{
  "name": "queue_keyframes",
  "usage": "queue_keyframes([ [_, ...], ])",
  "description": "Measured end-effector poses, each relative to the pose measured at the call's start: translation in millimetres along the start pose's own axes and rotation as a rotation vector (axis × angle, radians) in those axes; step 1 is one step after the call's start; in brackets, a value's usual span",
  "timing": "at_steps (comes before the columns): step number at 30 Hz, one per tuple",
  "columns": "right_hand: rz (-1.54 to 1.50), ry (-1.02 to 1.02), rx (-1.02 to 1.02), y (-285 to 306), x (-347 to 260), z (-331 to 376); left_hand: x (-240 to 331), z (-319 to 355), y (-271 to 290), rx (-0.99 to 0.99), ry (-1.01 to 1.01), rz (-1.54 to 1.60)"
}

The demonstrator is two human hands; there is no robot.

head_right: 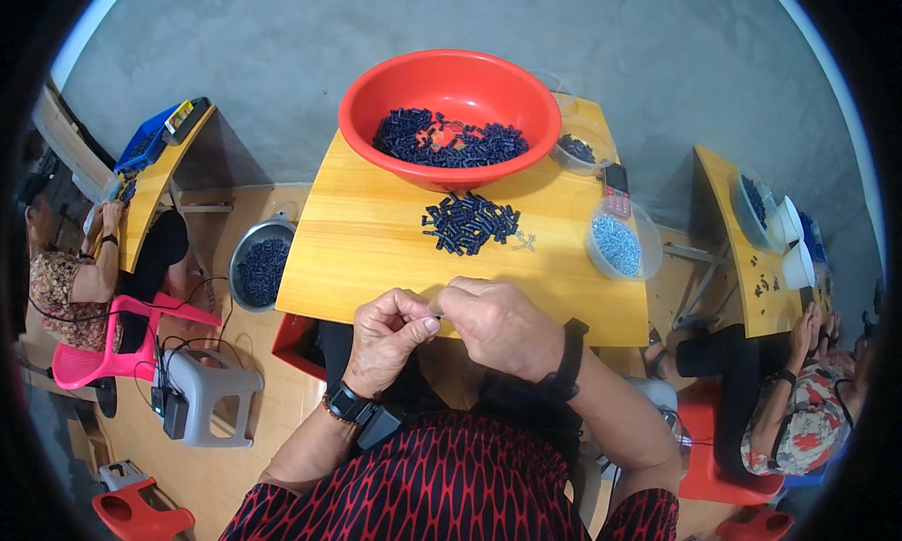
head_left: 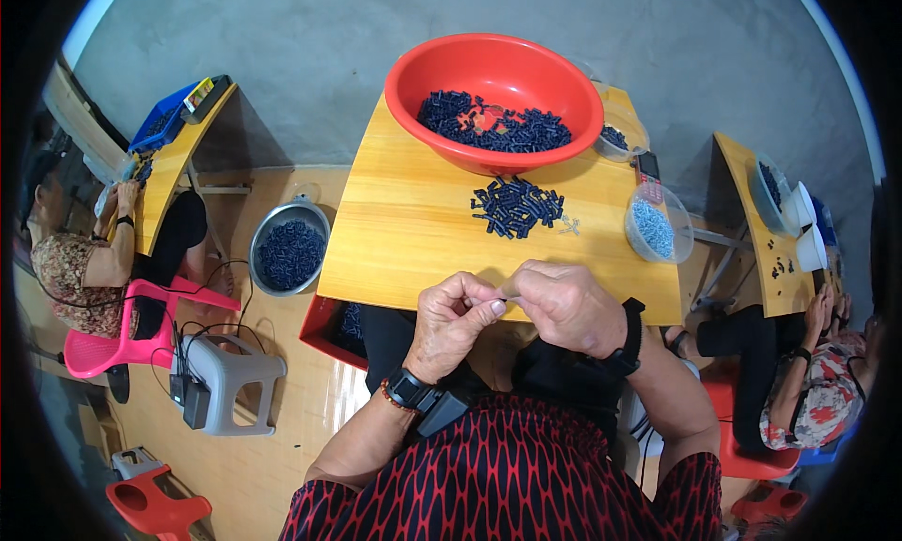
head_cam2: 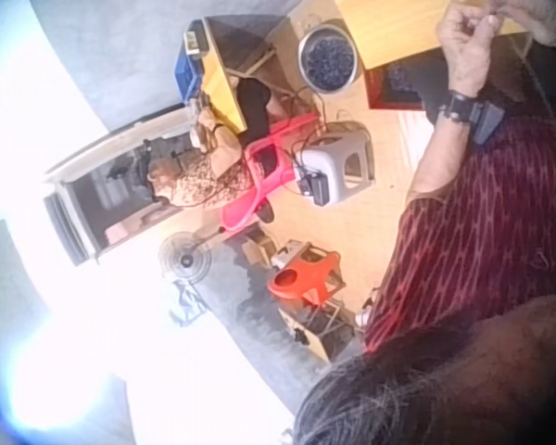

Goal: Manually assembling small black plastic components by hand at a workstation.

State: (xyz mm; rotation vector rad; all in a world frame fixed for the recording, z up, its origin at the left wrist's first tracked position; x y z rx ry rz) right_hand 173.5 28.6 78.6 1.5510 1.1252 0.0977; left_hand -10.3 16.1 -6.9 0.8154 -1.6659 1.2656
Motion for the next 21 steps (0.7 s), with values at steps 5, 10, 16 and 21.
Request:
queue_keyframes([
  [5, -0.647, -0.521, 0.050, -21, 11, 12, -10, -1, 0, 0.053, 0.069, 0.215],
  [10, -0.707, -0.499, 0.162, -37, 21, 23, -15, -2, 1, 0.073, 0.075, 0.280],
  [16, -0.552, -0.413, 0.187, -46, 28, 20, -18, -3, 5, 0.088, 0.068, 0.308],
  [21, -0.541, -0.433, 0.206, -50, 29, 19, -18, -4, 7, 0.095, 0.070, 0.306],
])
Point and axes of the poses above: each hand's wrist, its own z-axis away from the middle knuckle, its own y-axis out of the back of the hand, x = y × z, the point moved 1 cm from there along -z, towards the middle knuckle, and after that the axes turned 7 degrees about z, right-handed, at the moved point
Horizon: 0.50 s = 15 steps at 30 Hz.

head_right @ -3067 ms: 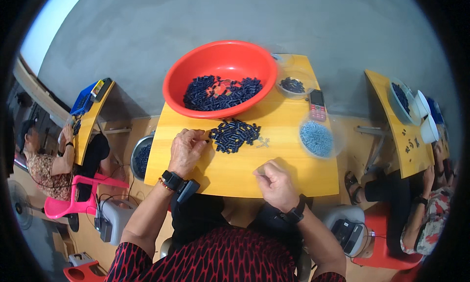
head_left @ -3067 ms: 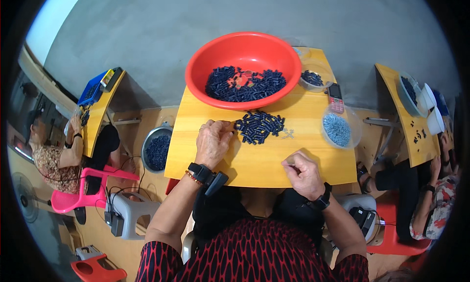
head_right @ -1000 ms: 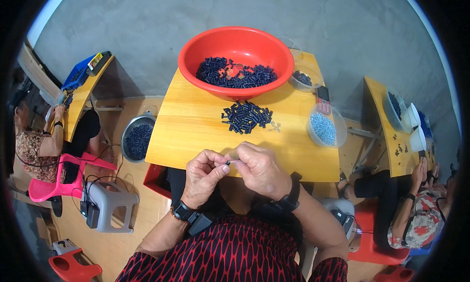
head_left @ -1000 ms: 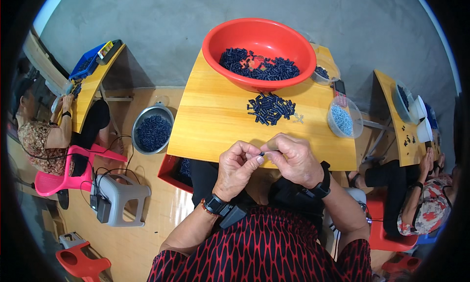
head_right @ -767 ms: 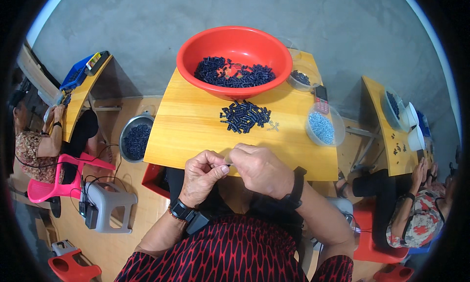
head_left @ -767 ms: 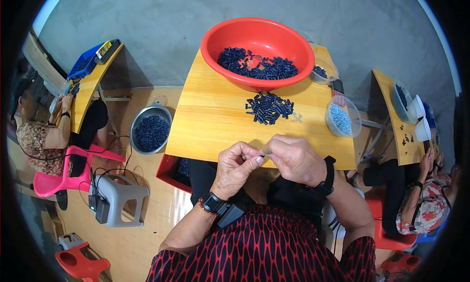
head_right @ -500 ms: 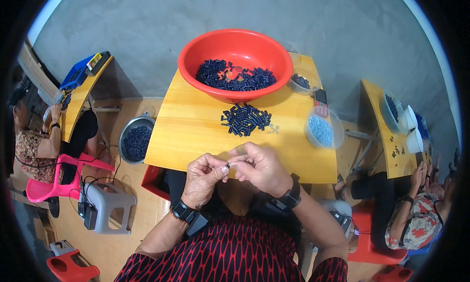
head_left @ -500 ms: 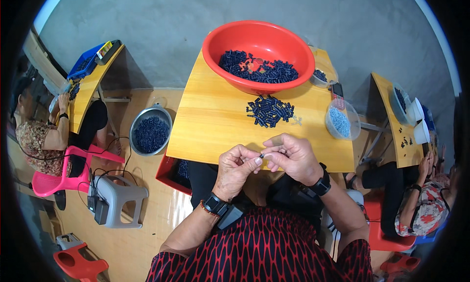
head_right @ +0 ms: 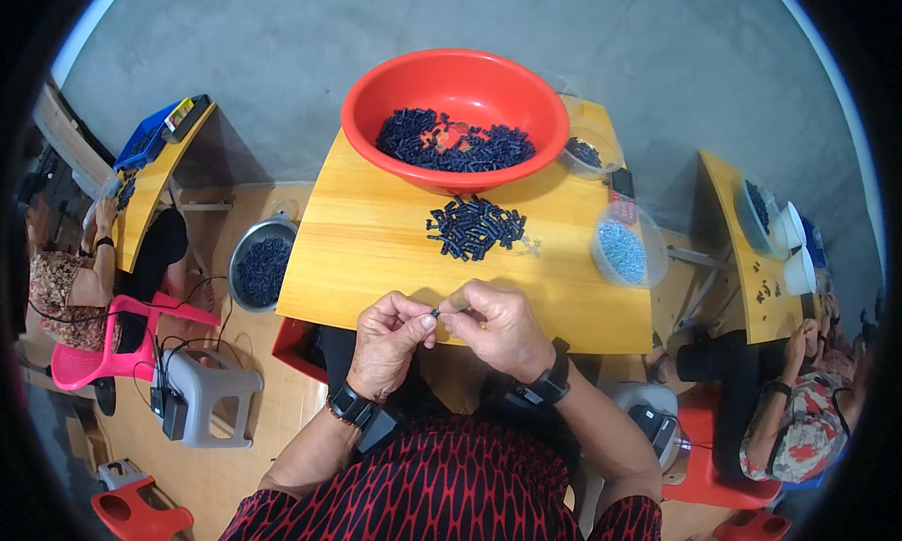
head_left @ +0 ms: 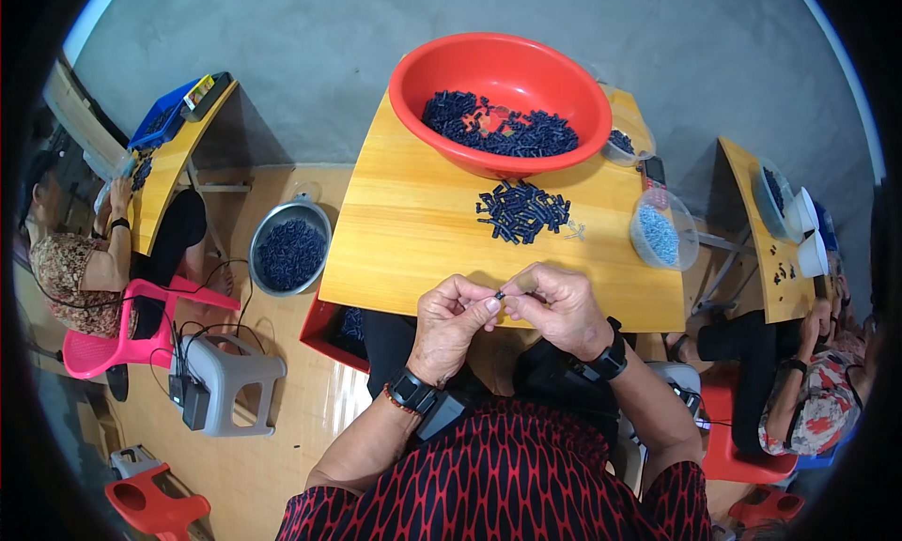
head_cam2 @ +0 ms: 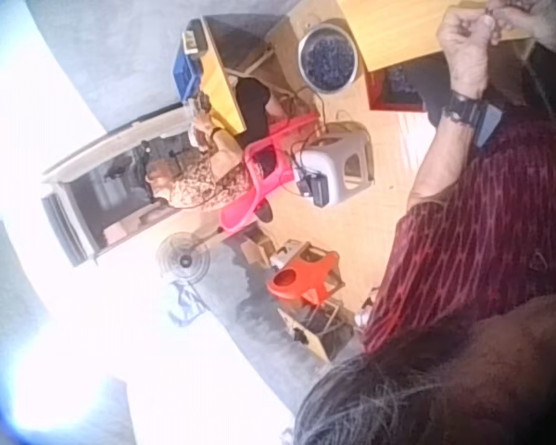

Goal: Manually assembling small black plastic components by hand at a workstation.

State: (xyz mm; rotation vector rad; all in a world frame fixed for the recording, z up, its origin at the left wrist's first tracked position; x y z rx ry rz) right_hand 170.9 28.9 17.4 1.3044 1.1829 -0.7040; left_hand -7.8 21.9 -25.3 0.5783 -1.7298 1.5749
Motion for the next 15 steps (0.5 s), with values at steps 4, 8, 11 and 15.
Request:
queue_keyframes([
  [4, 0.052, 0.043, -0.001, 0, -5, -3, 0, -1, 0, 0.015, 0.007, -0.012],
  [8, 0.261, 0.275, -0.008, 1, -19, -6, 0, 0, 0, 0.025, 0.007, -0.026],
  [11, 0.284, 0.353, 0.002, -3, -20, -5, -4, 1, -2, 0.036, 0.021, 0.004],
  [15, 0.236, 0.298, -0.055, 1, -17, -11, -3, 1, -1, 0.039, 0.013, -0.044],
])
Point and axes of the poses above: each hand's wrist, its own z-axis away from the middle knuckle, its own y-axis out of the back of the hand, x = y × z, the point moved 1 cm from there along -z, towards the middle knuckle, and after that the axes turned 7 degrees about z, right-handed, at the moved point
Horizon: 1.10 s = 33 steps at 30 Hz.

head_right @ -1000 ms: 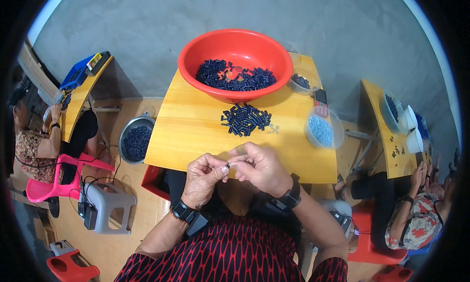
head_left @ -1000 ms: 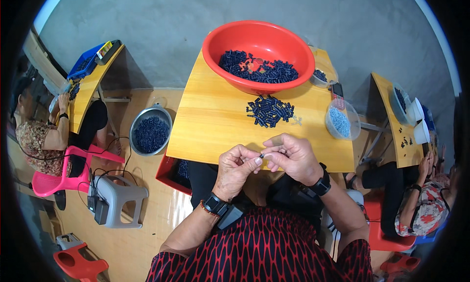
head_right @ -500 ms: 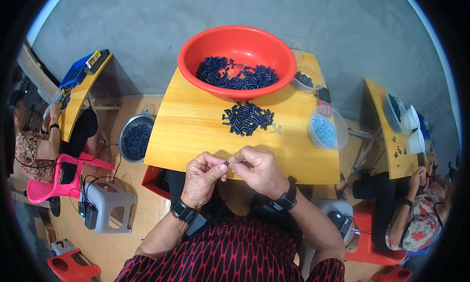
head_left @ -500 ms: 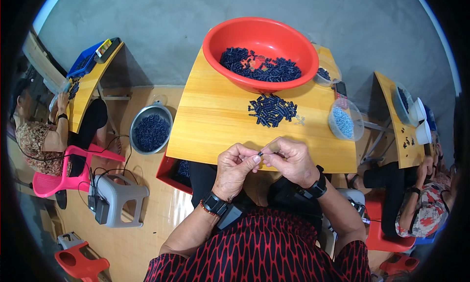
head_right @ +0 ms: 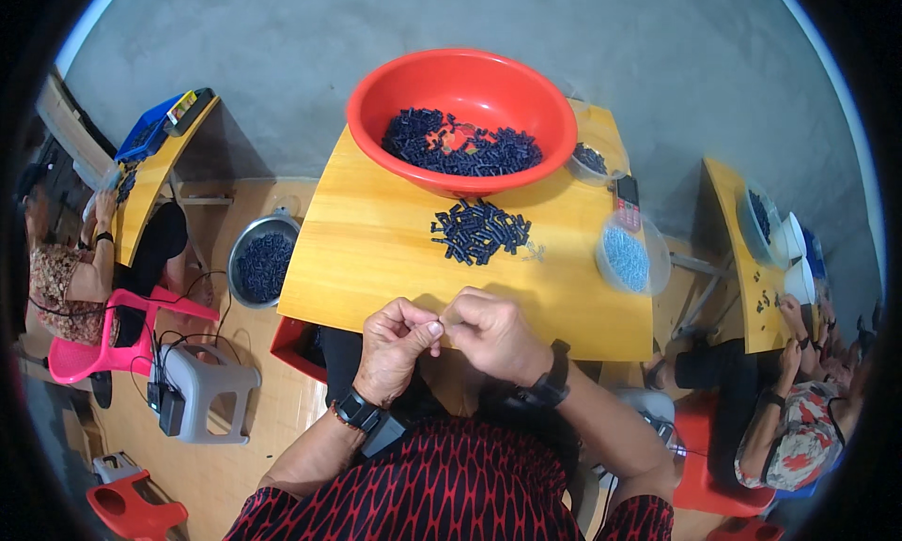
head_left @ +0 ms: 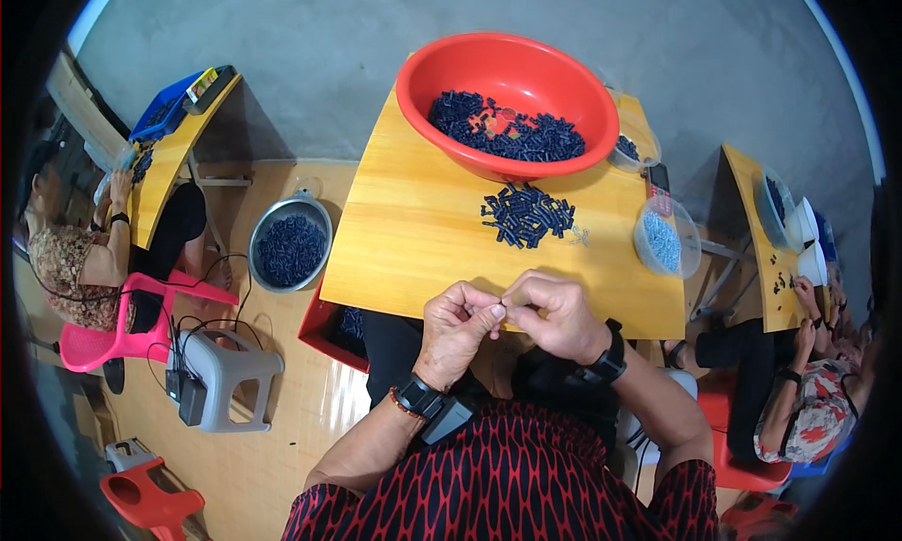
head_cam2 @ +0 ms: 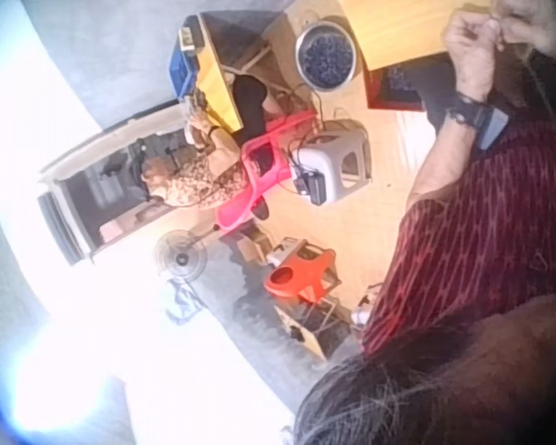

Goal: Manually assembling small black plastic components by hand at a workstation.

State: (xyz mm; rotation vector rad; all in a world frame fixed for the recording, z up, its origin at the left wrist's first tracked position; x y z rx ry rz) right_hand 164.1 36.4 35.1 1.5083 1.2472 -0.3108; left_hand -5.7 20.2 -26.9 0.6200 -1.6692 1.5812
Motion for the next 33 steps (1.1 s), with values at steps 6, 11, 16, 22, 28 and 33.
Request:
queue_keyframes([
  [6, 0.368, -0.140, 0.016, 18, 35, -52, 10, -6, -5, 0.136, -0.057, 0.019],
  [11, 0.579, -0.014, -0.018, -4, 58, -81, 8, -8, 8, 0.136, -0.081, 0.000],
  [16, 0.758, -0.002, -0.116, -11, 63, -89, 12, -10, 5, 0.159, -0.062, -0.010],
  [22, 0.693, 0.029, -0.089, -12, 49, -89, 14, -11, 8, 0.169, -0.021, -0.039],
  [28, 0.248, -0.150, -0.039, 1, 2, -50, 16, -8, 7, 0.143, 0.028, -0.038],
  [33, -0.327, -0.375, -0.022, 4, 1, -9, 14, -7, 5, 0.054, 0.035, -0.037],
])
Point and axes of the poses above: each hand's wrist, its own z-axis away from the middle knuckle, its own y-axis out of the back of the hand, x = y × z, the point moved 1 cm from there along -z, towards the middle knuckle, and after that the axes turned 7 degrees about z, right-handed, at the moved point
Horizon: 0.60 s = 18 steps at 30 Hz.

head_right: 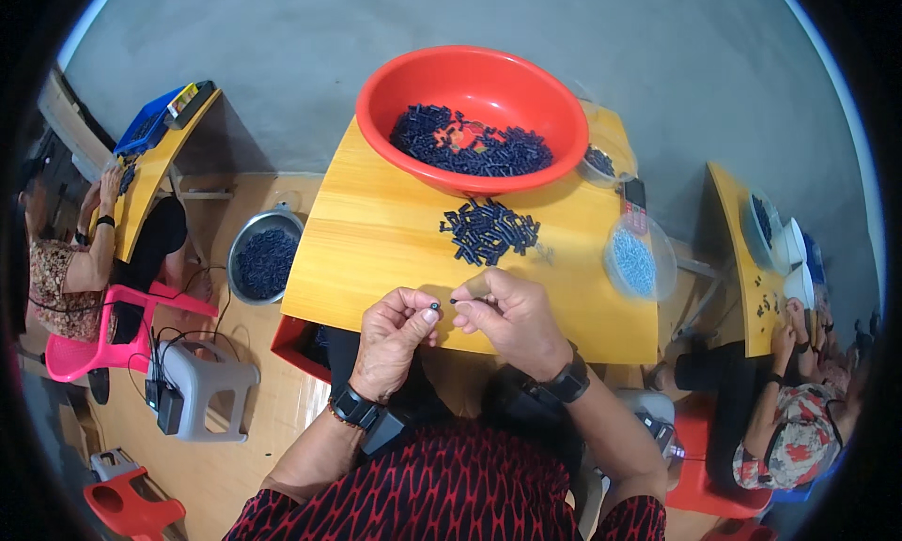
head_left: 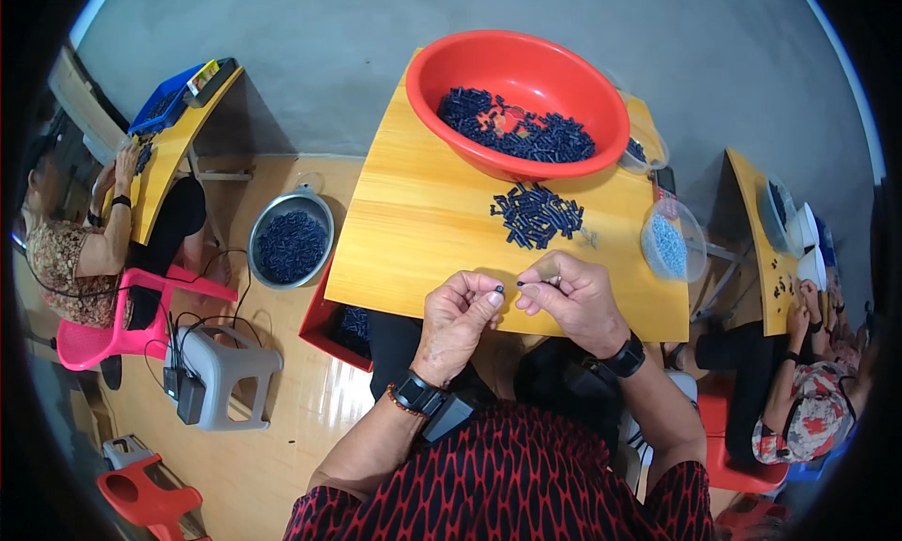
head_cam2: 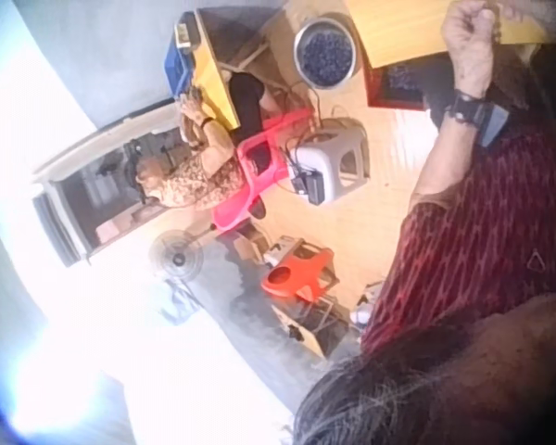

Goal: Manually assembling small black plastic components by hand at a workstation.

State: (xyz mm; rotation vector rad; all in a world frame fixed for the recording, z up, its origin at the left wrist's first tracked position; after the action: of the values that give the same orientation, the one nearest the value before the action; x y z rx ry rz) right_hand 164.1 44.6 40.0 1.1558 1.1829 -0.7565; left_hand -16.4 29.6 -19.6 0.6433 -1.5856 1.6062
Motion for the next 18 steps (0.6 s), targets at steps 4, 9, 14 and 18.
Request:
queue_keyframes([
  [4, -0.083, 0.072, 0.013, 4, 6, 10, -2, 4, -9, -0.077, 0.012, 0.001],
  [9, -0.097, 0.027, 0.022, 8, 3, 16, -5, 7, -11, -0.133, 0.052, 0.000],
  [14, -0.080, -0.014, 0.065, 5, -3, 20, -7, 8, -10, -0.119, 0.068, 0.026],
  [18, 0.137, 0.167, 0.099, 5, 0, 20, -7, 8, -10, -0.129, 0.061, 0.023],
])
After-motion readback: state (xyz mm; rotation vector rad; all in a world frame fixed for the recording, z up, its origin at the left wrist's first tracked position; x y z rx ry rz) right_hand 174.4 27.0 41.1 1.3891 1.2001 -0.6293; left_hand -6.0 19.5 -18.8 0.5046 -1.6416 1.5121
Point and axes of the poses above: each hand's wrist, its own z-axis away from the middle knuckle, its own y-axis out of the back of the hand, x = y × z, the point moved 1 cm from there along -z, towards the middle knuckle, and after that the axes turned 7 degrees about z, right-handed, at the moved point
